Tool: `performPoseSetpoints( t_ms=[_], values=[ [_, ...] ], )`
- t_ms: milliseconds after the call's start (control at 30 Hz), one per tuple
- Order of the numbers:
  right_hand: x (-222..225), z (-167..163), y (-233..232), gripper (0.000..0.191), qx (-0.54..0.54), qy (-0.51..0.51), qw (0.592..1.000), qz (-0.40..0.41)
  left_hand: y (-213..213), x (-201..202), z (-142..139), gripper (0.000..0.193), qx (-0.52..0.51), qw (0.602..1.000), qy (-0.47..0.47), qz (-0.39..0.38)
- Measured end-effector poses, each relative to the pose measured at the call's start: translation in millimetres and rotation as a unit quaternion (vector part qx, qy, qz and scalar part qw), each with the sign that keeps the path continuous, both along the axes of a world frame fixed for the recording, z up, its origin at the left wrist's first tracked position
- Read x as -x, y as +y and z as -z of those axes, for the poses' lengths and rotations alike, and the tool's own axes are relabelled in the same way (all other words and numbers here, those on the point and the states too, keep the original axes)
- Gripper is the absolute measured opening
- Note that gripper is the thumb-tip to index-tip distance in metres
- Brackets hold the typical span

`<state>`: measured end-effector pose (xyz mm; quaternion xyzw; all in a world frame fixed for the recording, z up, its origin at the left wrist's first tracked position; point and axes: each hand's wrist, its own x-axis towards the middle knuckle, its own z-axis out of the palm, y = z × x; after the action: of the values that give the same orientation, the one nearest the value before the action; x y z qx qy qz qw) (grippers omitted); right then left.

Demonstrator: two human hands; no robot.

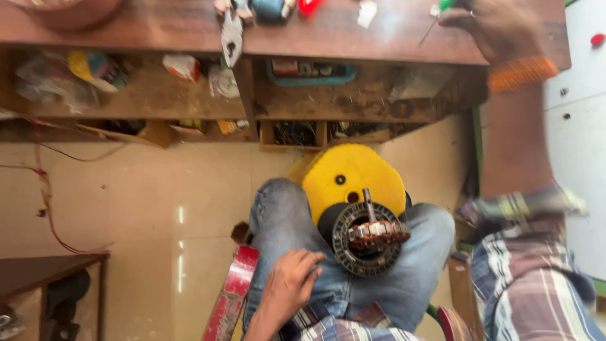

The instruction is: The person sits in a chair with an electric motor armature on their lap and repairs it. They use a green-handled screwdriver to pry and adjust parts on the armature, cut material with scissors, fit small insulating pieces between the copper windings, and work the component around the motor while reaching to the workbench for tools.

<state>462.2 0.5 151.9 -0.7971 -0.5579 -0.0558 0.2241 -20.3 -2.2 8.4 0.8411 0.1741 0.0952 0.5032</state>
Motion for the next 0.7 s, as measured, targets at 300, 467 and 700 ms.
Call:
performPoseSetpoints(
  t_ms=[300,467,700],
  values=[
    [143.9,85.1,-299.1,0.056,-0.276,0.622,0.705,0.201,-14.2,-27.8,5.2,0.043,0.011,0.992,-0.124,-0.025],
    [225.2,84.6,-299.2,0.076,-0.237,0.59,0.745,0.199,-16.6,-69.0,6.8,0.058,0.017,0.983,-0.185,0.004],
    [248.8,92.1,-239.8,0.063,-0.2,0.459,0.864,0.055,-28.6,-108.4,19.8,0.055,0.065,0.971,-0.229,0.014]
  ],
)
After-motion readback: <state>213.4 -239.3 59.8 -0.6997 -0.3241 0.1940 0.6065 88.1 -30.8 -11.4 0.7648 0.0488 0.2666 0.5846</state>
